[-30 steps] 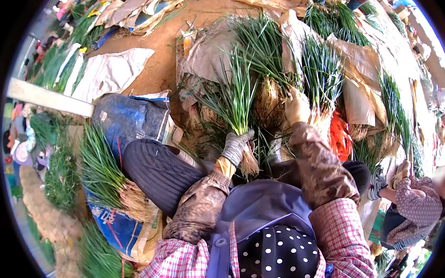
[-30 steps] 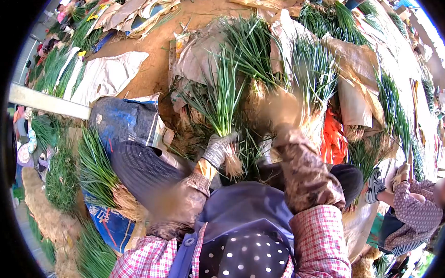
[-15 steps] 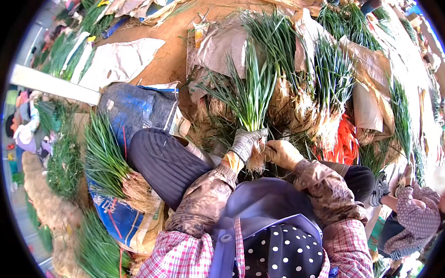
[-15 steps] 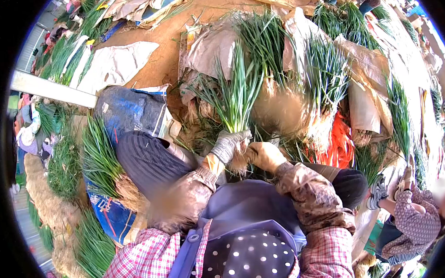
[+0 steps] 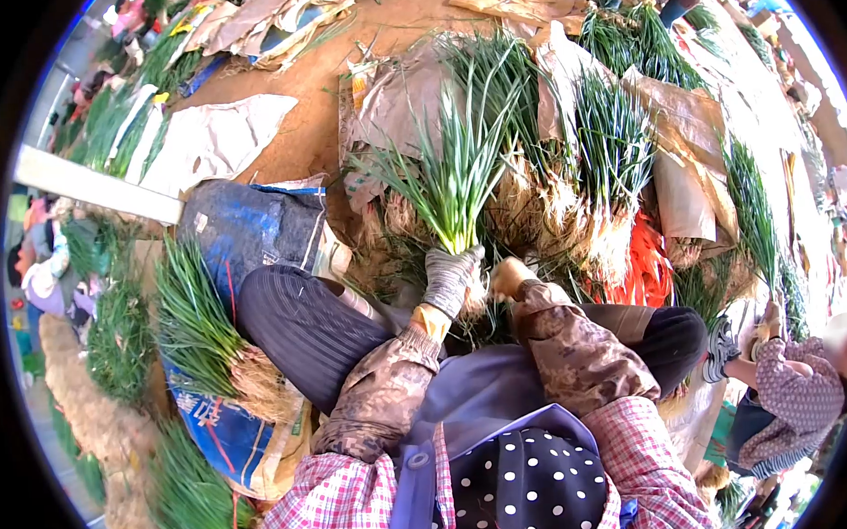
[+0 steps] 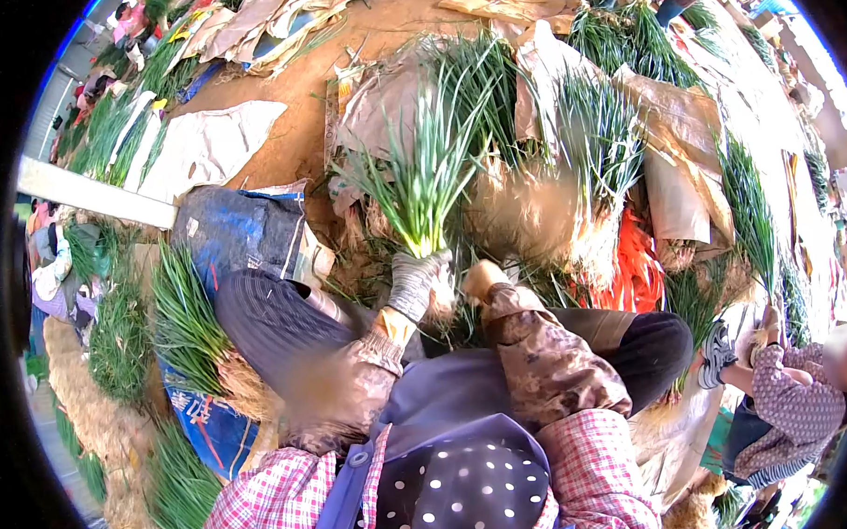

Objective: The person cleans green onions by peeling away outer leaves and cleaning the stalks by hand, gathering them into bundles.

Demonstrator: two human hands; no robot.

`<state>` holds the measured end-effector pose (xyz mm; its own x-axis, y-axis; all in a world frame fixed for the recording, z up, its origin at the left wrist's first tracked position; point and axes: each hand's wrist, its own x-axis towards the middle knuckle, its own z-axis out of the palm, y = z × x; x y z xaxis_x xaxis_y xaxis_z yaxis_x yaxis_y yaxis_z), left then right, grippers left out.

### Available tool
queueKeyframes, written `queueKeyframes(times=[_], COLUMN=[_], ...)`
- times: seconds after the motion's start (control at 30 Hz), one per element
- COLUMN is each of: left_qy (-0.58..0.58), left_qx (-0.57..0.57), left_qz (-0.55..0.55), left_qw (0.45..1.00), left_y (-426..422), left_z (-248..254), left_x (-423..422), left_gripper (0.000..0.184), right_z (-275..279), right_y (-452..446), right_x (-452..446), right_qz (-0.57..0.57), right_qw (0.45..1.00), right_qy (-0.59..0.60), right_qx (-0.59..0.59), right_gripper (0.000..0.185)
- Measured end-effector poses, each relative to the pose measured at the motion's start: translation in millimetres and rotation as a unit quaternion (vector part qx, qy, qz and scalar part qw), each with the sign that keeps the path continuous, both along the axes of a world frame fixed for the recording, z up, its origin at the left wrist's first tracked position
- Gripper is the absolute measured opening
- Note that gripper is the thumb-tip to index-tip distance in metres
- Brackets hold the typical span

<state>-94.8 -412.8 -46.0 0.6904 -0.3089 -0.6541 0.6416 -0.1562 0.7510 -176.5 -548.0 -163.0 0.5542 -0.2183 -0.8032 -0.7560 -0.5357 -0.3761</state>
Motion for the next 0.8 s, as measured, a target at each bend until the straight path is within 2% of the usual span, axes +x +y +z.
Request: queueKeyframes(times=[0.03, 0.07, 0.1, 0.13, 0.17, 0.2, 0.27, 0.33, 0.4, 0.5, 0.53, 0.57, 0.6, 0.67, 0.7, 0.73, 0.8], left_qy=[-0.027, 0.014, 0.014, 0.015, -0.005, 0.032, 0.103, 0.125, 0.128, 0.115, 0.094, 0.043, 0.060, 0.068, 0.088, 0.112, 0.087], left_qx=[-0.101, -0.240, -0.260, -0.279, -0.263, -0.254, -0.234, -0.204, -0.202, -0.187, -0.184, -0.204, -0.211, -0.185, -0.203, -0.193, -0.136], left_qz=[0.042, 0.091, 0.123, 0.157, 0.134, 0.117, 0.082, 0.081, 0.036, -0.007, -0.026, -0.017, -0.025, -0.068, -0.049, -0.068, -0.060], left_qw=[0.994, 0.966, 0.958, 0.947, 0.956, 0.960, 0.963, 0.968, 0.970, 0.976, 0.978, 0.978, 0.975, 0.978, 0.974, 0.972, 0.985], left_y=[0.5, -0.3, -4.5, -7.2, -4.2, -2.2, 1.8, 2.9, 10.8, 12.9, 13.0, 6.3, 2.1, 7.3, 6.6, 9.2, 6.1], left_z=[-15.6, -9.5, -17.4, -27.8, -32.9, -33.1, -32.3, -31.2, -35.1, -38.5, -35.6, -43.6, -36.5, -18.3, -28.2, -28.6, -33.4], left_x=[2.0, 3.2, 9.3, 15.1, 19.1, 20.1, 17.5, 9.0, 7.5, 4.3, 3.5, 0.3, -0.5, -0.5, -1.8, -2.1, -0.6], left_gripper=[0.013, 0.015, 0.015, 0.015, 0.020, 0.023, 0.029, 0.029, 0.025, 0.022, 0.022, 0.024, 0.023, 0.020, 0.018, 0.019, 0.019], right_z=[0.8, 8.1, 28.3, 50.0, 79.5, 98.1, 57.9, 44.9, 53.8, 60.6, 99.0, 106.0, 109.8, 115.5, 108.6, 98.6, 104.3], right_y=[0.9, -0.7, -7.5, -14.4, -21.7, -32.9, -74.0, -94.6, -99.1, -70.2, -42.7, -25.9, -10.5, 17.4, 24.9, 26.8, 19.5], right_x=[-9.7, -7.5, -10.1, -13.7, -2.0, 15.9, 31.1, 25.5, 21.4, 27.1, 17.7, 4.8, -7.6, -25.4, -33.5, -35.5, -25.3], right_qz=[0.146, 0.244, 0.113, -0.021, -0.086, -0.150, -0.082, -0.033, 0.000, -0.075, -0.086, -0.053, -0.021, -0.011, 0.004, 0.005, -0.082], right_qw=[0.989, 0.964, 0.974, 0.952, 0.939, 0.918, 0.896, 0.881, 0.883, 0.909, 0.906, 0.906, 0.901, 0.915, 0.913, 0.929, 0.969], right_qy=[0.010, -0.014, -0.119, -0.221, -0.188, -0.154, -0.072, -0.069, -0.151, -0.212, -0.258, -0.314, -0.367, -0.386, -0.398, -0.366, -0.210], right_qx=[-0.032, -0.099, -0.159, -0.212, -0.274, -0.333, -0.431, -0.467, -0.444, -0.351, -0.324, -0.278, -0.230, -0.118, -0.094, -0.056, 0.100], right_gripper=[0.027, 0.028, 0.027, 0.028, 0.030, 0.033, 0.028, 0.024, 0.021, 0.015, 0.013, 0.012, 0.012, 0.013, 0.019, 0.033, 0.054])
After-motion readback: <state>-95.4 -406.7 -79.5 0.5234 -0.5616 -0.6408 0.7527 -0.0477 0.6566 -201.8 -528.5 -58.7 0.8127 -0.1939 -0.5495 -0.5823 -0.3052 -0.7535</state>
